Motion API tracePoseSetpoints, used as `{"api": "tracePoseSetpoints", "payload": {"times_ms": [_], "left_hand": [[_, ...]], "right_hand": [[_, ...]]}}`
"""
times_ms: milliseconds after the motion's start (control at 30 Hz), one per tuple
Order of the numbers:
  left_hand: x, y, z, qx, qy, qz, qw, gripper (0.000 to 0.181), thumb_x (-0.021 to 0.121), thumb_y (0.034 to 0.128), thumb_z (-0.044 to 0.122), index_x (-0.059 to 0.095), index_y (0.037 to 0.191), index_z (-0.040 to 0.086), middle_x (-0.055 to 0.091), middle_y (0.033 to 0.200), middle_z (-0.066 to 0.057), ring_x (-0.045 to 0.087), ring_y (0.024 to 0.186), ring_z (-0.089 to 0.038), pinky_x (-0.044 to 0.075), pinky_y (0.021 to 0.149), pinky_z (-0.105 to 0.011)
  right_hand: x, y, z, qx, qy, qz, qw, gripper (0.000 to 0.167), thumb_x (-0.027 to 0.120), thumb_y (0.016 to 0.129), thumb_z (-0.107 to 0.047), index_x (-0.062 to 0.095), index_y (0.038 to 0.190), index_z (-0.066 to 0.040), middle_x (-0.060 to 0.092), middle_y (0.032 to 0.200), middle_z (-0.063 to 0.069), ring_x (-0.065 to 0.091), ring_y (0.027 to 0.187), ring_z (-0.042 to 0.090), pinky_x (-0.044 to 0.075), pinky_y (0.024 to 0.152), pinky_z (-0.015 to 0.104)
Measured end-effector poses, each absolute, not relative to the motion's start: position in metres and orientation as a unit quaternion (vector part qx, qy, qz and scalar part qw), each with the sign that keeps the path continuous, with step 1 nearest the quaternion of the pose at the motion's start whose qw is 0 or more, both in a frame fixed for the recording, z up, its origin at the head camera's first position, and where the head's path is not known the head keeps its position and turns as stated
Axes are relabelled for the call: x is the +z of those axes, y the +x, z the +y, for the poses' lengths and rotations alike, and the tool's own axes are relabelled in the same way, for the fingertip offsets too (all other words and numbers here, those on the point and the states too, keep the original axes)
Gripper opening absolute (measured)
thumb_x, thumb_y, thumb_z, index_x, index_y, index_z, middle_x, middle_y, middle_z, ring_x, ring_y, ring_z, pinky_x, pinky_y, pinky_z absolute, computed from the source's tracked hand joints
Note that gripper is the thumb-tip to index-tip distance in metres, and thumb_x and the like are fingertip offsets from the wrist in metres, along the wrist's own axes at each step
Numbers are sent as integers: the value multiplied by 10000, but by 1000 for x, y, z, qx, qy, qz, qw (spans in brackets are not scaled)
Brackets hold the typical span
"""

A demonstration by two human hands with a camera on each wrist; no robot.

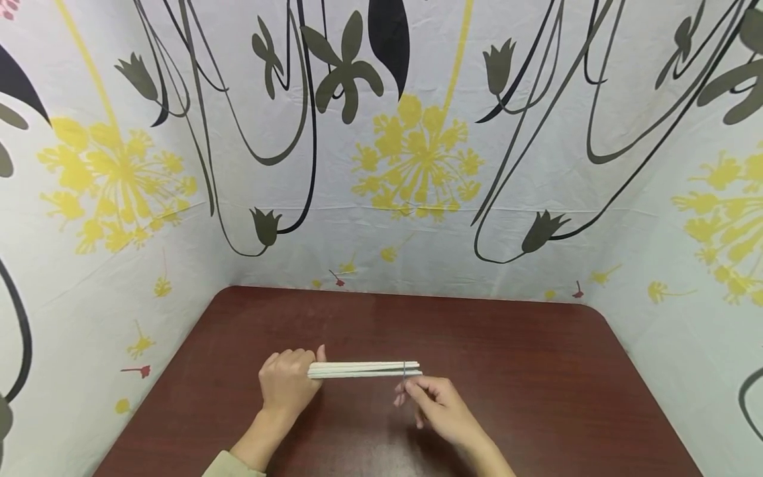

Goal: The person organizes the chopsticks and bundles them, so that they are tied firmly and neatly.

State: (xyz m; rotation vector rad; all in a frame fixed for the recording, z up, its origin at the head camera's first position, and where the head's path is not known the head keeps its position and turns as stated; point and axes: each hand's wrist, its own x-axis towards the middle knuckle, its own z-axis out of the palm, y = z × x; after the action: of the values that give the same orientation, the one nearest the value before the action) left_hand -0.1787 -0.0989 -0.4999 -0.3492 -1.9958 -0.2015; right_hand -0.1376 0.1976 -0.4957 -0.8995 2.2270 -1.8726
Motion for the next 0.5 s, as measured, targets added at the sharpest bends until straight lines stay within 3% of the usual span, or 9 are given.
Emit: {"api": "tracePoseSetpoints", "payload": {"times_ms": [100,267,367,500], "left_hand": [[-498,-180,-99,-82,-150,-822,543,534,446,982,253,344,465,169,343,412,42,216,372,-109,145,419,-224],[-496,-181,-100,-79,-142,-816,554,469,532,908,209,382,467,156,347,418,36,236,358,-126,169,405,-250],[-497,-182,-101,-83,-133,-828,538,440,550,887,205,407,474,152,353,420,33,246,354,-131,187,397,-257],[-500,-182,-102,-90,-117,-846,512,420,561,878,203,431,484,138,377,421,17,274,350,-147,216,390,-275]], "right_hand": [[-504,-137,191,-589,-284,756,-9,131,592,983,2,716,1023,-14,733,862,163,569,495,59,513,449,292],[-516,-140,174,-423,-375,782,-262,57,746,893,-97,776,940,-90,757,826,19,697,648,67,537,598,164],[-518,-140,164,-336,-411,756,-383,177,687,950,-220,786,988,-77,742,814,-2,683,655,67,527,621,141],[-518,-134,153,-287,-436,710,-472,347,625,988,-272,725,1153,17,728,828,44,643,614,81,506,573,145]]}}
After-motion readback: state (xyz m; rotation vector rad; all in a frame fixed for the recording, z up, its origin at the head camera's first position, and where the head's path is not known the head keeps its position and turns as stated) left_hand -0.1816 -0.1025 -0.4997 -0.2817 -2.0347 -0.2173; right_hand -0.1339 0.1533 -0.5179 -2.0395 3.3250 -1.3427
